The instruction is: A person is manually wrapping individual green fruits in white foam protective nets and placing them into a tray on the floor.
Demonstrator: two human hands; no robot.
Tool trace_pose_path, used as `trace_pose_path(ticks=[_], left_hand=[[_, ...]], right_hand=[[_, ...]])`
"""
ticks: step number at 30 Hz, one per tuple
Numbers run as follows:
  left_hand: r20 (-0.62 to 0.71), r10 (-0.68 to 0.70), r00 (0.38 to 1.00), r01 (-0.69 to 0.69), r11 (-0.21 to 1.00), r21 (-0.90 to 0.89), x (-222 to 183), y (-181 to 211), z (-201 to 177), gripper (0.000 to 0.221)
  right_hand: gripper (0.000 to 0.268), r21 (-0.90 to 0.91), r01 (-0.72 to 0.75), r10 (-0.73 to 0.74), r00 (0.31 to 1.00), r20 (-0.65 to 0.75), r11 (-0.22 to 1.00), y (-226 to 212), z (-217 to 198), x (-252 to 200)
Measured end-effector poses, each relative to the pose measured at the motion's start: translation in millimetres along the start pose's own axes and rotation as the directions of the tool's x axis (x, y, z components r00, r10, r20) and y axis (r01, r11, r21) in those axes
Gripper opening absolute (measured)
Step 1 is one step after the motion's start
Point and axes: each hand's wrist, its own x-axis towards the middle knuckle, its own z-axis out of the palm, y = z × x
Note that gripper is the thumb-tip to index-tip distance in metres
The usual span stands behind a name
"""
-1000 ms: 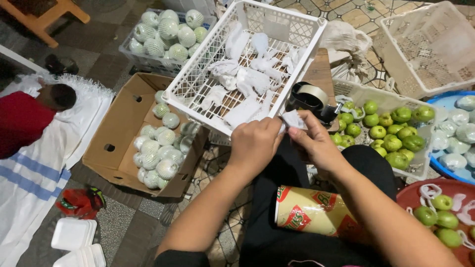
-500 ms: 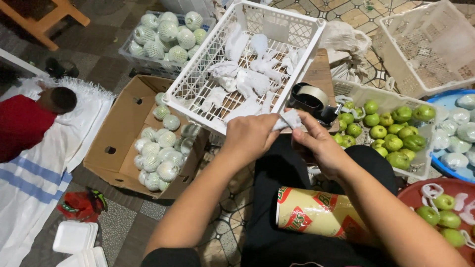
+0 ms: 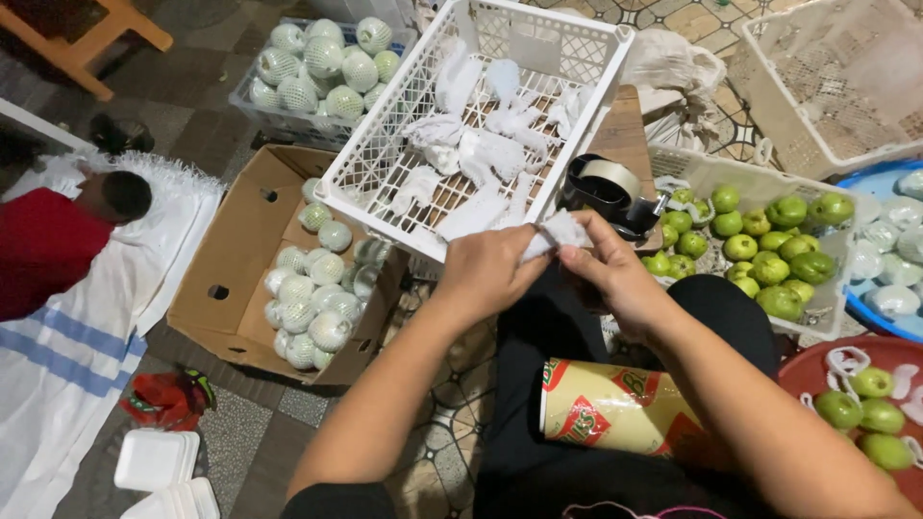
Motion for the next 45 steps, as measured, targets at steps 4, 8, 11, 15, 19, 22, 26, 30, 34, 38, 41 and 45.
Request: trace_pose_path(ticks=[4,8,11,15,19,22,26,30,34,38,41,45], left_hand=[[-0.153,0.105,0.983,-0.077,0.982,0.174,5,-15,9,0.028],[-0.35,0.33,0.877,-0.13,0.863,0.488,7,-4,26,0.011],[-0.376,0.398,0.837,-0.111,0.796,0.595,4,6,41,0.004],[-0.214,0.182,0.96,-0.116,0.951,0.287,-4,-3,15,0.027],[-0.206,0.098,0.974,-0.062,0.983,0.174,-1,-12,3,0.029],[-0.253,0.217,0.943,-0.136,0.944,0.302,-3,-4,20,0.026],[-0.243,0.19,0.951,-0.132,0.962,0.237,-2,3,8,0.025],[-0.141,0.043,0.989,-0.053,0.996,-0.068,2,-4,-8,0.038],[-0.225,-0.023,0.974,0.005,0.997,-0.079,3,-10,-7,0.024],[-0.28,0.121,0.952,-0.09,0.989,0.121,2,-9,4,0.021],[-0.32,0.13,0.938,-0.071,0.98,0.188,0,-11,15,0.028],[-0.375,0.026,0.927,-0.025,1.0,0.009,5,-42,8,0.034]], right_hand=[[0.044,-0.047,0.035,-0.033,0.999,0.037,0.998,17,-17,9],[0.023,-0.006,-0.04,0.039,0.998,-0.041,0.999,1,5,3],[0.012,0.045,-0.084,0.087,0.994,-0.069,0.995,-5,13,6],[0.013,0.075,-0.079,0.084,0.995,-0.058,0.994,-3,6,5],[0.03,0.002,-0.057,0.057,0.998,0.027,0.998,-7,0,5],[0.017,0.043,-0.079,0.078,0.997,0.017,0.996,-4,1,4],[0.01,0.099,-0.072,0.072,0.997,0.006,0.992,-9,4,9],[0.014,0.055,-0.058,0.056,0.998,0.041,0.997,-9,3,11],[0.023,0.014,-0.062,0.06,0.996,0.071,0.998,-4,-3,15],[0.011,0.015,-0.062,0.061,0.996,0.059,0.998,1,-3,20],[0.007,0.058,-0.062,0.058,0.996,0.061,0.996,-11,10,30],[0.018,0.023,-0.063,0.06,0.993,0.106,0.998,-20,19,41]])
